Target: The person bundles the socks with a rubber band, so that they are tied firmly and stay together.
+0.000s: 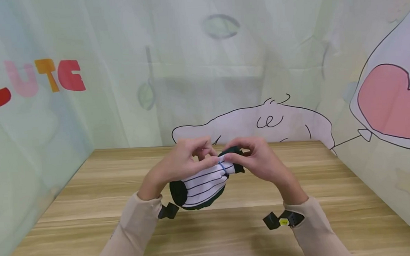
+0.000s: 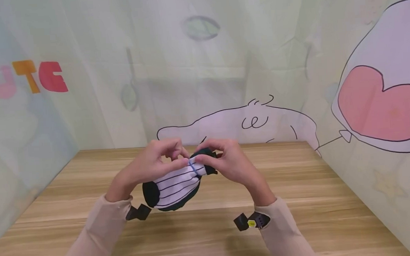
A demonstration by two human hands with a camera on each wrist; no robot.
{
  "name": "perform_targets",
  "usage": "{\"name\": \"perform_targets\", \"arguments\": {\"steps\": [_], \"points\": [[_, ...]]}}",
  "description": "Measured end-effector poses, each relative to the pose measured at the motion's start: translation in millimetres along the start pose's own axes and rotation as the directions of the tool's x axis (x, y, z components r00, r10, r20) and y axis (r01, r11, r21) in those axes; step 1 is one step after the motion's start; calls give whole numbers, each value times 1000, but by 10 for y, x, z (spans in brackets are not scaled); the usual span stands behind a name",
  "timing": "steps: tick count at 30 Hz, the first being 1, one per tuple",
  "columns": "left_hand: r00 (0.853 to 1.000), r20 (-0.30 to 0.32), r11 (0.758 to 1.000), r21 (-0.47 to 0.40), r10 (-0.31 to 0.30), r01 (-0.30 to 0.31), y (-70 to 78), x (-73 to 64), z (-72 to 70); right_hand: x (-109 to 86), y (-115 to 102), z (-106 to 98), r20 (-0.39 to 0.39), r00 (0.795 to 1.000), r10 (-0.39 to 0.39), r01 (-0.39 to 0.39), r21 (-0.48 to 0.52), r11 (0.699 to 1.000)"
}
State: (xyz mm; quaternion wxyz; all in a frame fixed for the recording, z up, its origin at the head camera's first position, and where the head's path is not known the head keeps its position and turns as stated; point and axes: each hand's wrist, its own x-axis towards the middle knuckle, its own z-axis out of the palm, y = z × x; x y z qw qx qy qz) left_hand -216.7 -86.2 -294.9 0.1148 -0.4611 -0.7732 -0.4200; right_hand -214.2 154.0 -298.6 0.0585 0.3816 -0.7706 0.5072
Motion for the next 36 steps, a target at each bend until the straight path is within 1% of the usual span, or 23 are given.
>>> {"name": "perform_targets", "arguments": {"steps": [3,5,7,10,12,15,17,20,25,29,31,33,35,36], "points": [[1000,4,1000,-7,0,0,-6,8,7,-4,-7,-6,-25,1000,1,-2,-20,1000],[1000,7,1000,5,-8,8,-3,6,2,-10,-16,-20,-52,999,-3,1,-36,999],[1000,13,999,27,-27,27,-2,2,-5,-17,-24,-40,-89,996,-15,10,-57,998],[996,41,996,40,-81,79,-1,-5,-21,-29,-32,-76,-148,988,-33,20,-85,996],[989,77,992,13,-123,123,1,-6,-31,-37,-28,-104,-187,982,-40,21,-106,994],[975,138,982,-46,-175,183,4,-15,-55,-45,-15,-151,-234,971,-44,15,-124,992],[967,168,977,-62,-191,204,-1,-29,-79,-48,-5,-178,-265,963,-47,13,-129,992],[962,193,976,-57,-194,208,-26,-53,-122,-53,7,-223,-314,948,-48,7,-131,991],[961,196,977,-51,-194,208,-94,-90,-200,-58,30,-307,-387,919,-67,16,-135,991],[957,192,974,-31,-217,226,-121,-112,-255,-63,37,-349,-439,894,-87,31,-133,991],[952,201,966,-68,-231,249,-128,-118,-267,-61,39,-359,-457,885,-90,31,-135,990],[949,205,955,-126,-238,267,-138,-119,-273,-62,41,-366,-464,881,-88,26,-137,990],[950,198,944,-178,-241,277,-153,-120,-281,-62,50,-375,-461,883,-83,20,-140,990],[952,187,943,-188,-241,276,-165,-121,-287,-62,60,-382,-455,887,-78,16,-138,990]]}}
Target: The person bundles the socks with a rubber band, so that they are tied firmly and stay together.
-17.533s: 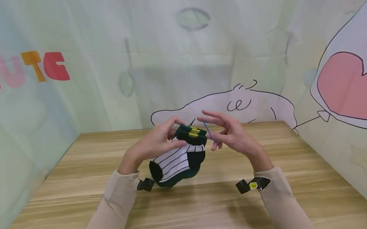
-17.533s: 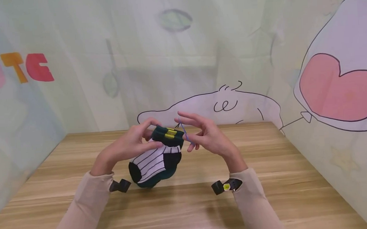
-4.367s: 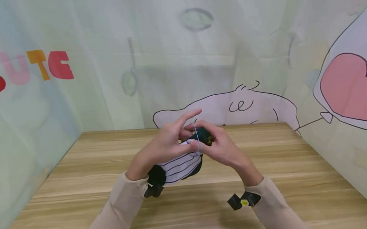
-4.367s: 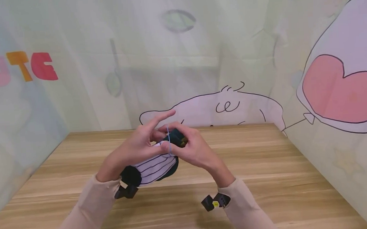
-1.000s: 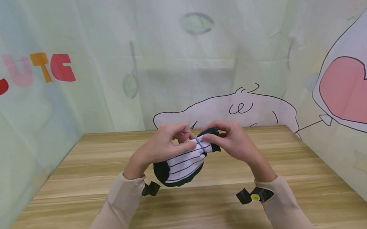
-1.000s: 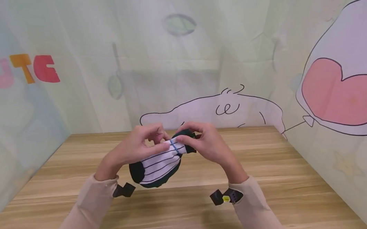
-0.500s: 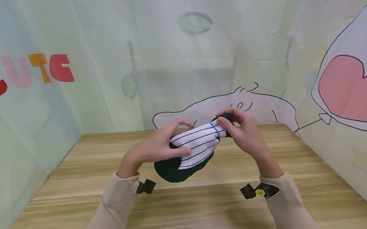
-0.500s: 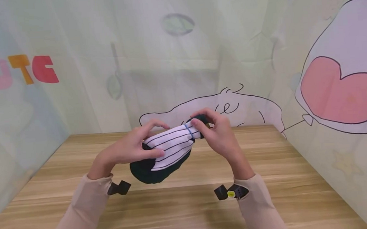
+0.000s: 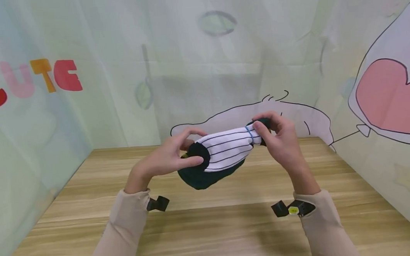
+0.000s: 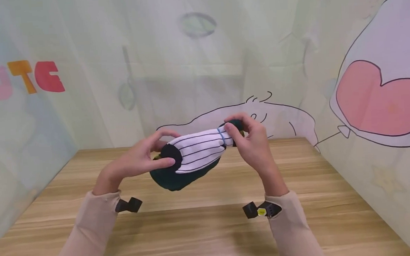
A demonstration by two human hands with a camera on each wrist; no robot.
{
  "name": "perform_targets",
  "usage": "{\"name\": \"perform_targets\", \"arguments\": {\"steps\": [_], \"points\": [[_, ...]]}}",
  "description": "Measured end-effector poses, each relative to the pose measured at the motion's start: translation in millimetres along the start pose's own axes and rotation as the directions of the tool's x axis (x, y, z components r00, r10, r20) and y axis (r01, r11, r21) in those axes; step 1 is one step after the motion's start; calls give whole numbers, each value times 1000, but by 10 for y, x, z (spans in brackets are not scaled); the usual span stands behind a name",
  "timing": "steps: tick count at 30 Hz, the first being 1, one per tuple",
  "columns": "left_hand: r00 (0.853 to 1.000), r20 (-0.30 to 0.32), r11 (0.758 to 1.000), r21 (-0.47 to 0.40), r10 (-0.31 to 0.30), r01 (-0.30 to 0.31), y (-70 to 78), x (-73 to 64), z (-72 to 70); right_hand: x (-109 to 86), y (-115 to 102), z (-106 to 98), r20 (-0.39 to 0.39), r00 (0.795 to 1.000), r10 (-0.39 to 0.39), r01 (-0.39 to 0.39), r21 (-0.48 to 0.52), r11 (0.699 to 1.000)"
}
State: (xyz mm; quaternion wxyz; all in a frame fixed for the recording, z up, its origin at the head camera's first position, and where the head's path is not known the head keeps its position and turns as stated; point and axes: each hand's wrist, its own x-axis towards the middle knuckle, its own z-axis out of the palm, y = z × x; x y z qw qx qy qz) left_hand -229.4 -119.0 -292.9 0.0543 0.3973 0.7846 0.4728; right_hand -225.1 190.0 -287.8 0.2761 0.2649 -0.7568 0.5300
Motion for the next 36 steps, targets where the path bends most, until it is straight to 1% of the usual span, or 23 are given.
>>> {"name": "perform_targets", "arguments": {"steps": [1,4,5,8,11,13,15,19,21,25,28,30,33,36], "points": [[1000,-16,1000,2,8,-8,-9,2,-7,2,16,-6,9,1000,4,-4,0,1000],[996,-89,998,58,29,-24,-31,6,-25,4,57,-26,45,999,27,-26,-13,1000],[992,-117,996,84,36,-26,-37,8,-28,5,72,-32,60,998,36,-35,-18,999],[981,-189,993,116,44,-22,-48,18,-31,8,103,-50,98,994,54,-51,-39,998],[970,-239,990,140,42,-8,-46,24,-35,18,137,-62,121,991,63,-56,-57,997],[967,-254,987,158,38,3,-39,26,-42,27,162,-64,134,989,70,-61,-74,995],[968,-250,982,187,34,14,-35,25,-53,35,188,-61,153,985,84,-72,-85,994],[977,-213,977,212,14,33,-55,14,-80,40,229,-41,203,974,104,-81,-118,990],[979,-203,974,225,6,41,-67,8,-92,39,239,-29,226,969,102,-72,-137,988],[977,-212,953,299,12,53,-73,4,-110,44,249,-1,272,959,73,-31,-157,987],[978,-208,941,334,17,55,-81,0,-117,46,273,19,324,944,58,-6,-158,987],[981,-194,940,338,21,47,-95,-6,-118,47,299,32,359,931,61,-3,-160,987],[985,-168,934,356,38,25,-123,-10,-119,41,325,46,404,911,84,-13,-176,984],[989,-143,924,381,43,15,-147,-12,-122,36,345,59,428,897,115,-35,-190,981]]}}
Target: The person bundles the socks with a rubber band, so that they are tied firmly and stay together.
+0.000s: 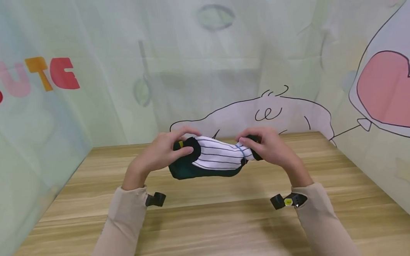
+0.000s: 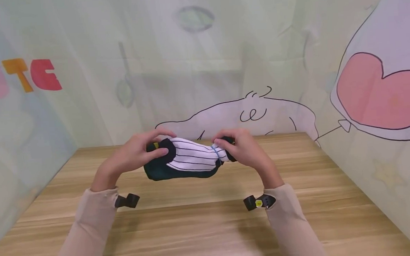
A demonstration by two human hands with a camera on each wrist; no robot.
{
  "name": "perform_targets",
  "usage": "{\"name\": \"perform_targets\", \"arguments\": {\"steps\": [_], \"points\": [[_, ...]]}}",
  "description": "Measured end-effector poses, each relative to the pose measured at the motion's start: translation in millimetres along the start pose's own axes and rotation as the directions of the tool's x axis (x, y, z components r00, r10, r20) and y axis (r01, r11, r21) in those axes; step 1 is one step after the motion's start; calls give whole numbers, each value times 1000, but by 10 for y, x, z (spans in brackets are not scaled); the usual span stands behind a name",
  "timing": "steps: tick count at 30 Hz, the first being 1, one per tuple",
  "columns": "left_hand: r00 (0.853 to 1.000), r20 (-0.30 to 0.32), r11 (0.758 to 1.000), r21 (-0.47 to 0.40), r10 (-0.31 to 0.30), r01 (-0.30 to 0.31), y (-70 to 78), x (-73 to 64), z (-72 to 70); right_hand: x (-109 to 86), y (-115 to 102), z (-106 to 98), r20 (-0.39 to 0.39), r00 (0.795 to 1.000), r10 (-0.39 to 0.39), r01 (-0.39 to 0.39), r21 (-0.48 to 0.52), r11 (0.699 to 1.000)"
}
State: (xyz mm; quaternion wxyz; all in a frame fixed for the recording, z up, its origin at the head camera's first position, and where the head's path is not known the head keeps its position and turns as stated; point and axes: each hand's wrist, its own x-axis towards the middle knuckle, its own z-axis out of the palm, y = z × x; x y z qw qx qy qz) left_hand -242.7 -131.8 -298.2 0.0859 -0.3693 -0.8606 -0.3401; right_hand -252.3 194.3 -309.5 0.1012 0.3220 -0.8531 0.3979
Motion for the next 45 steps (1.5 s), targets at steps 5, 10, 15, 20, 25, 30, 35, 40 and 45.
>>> {"name": "perform_targets", "arguments": {"steps": [5,10,15,20,25,30,35,40,45], "points": [[998,44,999,26,-39,38,-21,-20,-18,33,29,37,19,999,29,-29,18,999],[994,84,997,38,-65,62,-31,-33,-19,59,81,77,43,998,46,-46,7,999],[989,131,997,42,-72,67,-72,-29,16,59,115,109,79,995,68,-67,-22,998],[980,183,997,38,-78,72,-143,6,77,44,148,125,111,988,103,-100,-31,995],[966,246,997,31,-79,73,-199,31,135,21,216,138,156,983,102,-103,-5,995],[954,292,997,-7,-71,77,-236,20,180,-12,320,167,235,966,106,-115,27,993],[939,338,996,-45,-60,80,-260,4,223,-40,413,196,302,950,80,-106,71,992],[913,395,993,-30,-96,118,-293,8,257,-45,498,233,341,937,75,-117,104,988],[893,443,994,-25,-82,103,-293,32,283,-42,563,267,365,926,95,-146,113,983]]}}
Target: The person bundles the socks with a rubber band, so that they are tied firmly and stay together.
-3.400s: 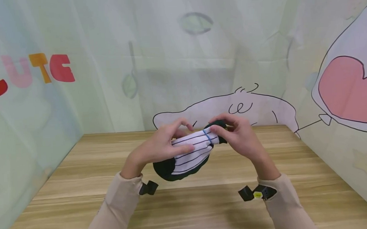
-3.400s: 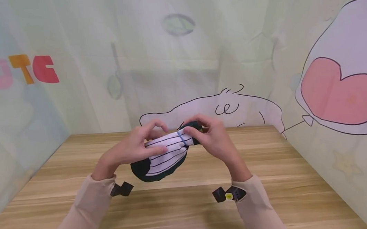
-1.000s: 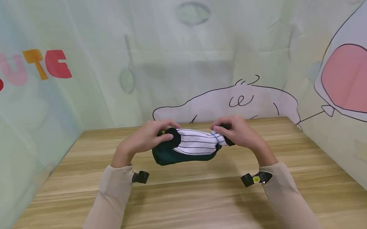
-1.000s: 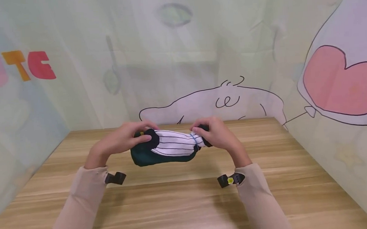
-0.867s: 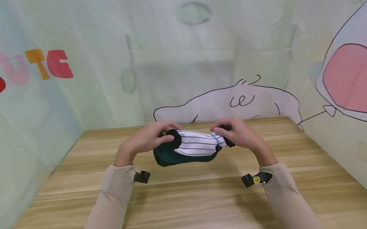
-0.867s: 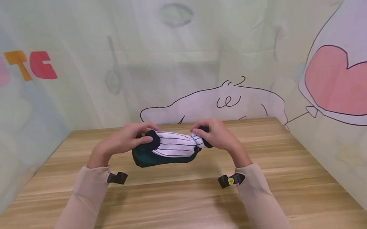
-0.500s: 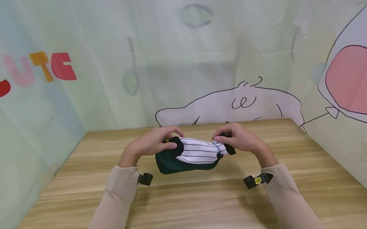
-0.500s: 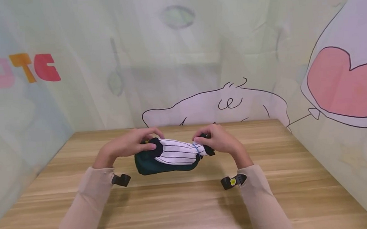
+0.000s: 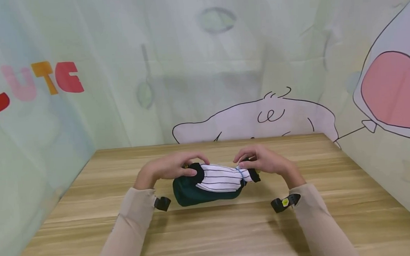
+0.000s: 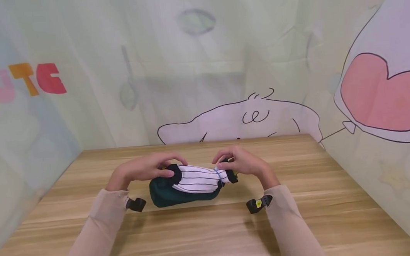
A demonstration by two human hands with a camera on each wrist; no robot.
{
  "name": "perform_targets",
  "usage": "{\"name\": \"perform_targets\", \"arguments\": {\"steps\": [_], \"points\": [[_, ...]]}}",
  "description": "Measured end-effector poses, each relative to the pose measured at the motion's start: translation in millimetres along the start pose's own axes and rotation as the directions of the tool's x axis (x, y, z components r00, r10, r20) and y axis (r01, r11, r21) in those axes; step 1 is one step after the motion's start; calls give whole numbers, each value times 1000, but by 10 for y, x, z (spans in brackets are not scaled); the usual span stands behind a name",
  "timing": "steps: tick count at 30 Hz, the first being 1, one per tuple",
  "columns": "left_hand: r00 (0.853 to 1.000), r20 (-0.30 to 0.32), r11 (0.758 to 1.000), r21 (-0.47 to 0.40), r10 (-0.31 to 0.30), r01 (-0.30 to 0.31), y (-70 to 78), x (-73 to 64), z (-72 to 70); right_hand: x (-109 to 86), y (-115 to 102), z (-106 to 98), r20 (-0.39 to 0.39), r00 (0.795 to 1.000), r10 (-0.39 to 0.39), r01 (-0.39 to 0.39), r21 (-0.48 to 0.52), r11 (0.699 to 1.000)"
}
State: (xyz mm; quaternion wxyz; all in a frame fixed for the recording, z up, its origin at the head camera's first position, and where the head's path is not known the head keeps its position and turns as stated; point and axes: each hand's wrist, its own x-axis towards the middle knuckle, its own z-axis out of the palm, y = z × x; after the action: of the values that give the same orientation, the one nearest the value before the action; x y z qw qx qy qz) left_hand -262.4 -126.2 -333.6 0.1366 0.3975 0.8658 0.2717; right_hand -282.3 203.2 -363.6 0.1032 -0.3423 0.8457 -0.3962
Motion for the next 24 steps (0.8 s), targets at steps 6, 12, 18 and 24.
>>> {"name": "perform_targets", "arguments": {"steps": [6,12,18,24], "points": [[1000,27,999,50,-5,3,12,-34,2,69,41,56,41,999,-33,33,2,999],[998,53,995,97,14,-19,-34,17,56,100,128,118,75,996,-50,50,2,999],[996,85,989,145,-8,-4,-58,72,135,106,260,168,94,994,-52,54,-16,998],[993,92,988,139,-74,61,-49,86,149,117,309,188,87,995,-46,48,-28,998]]}}
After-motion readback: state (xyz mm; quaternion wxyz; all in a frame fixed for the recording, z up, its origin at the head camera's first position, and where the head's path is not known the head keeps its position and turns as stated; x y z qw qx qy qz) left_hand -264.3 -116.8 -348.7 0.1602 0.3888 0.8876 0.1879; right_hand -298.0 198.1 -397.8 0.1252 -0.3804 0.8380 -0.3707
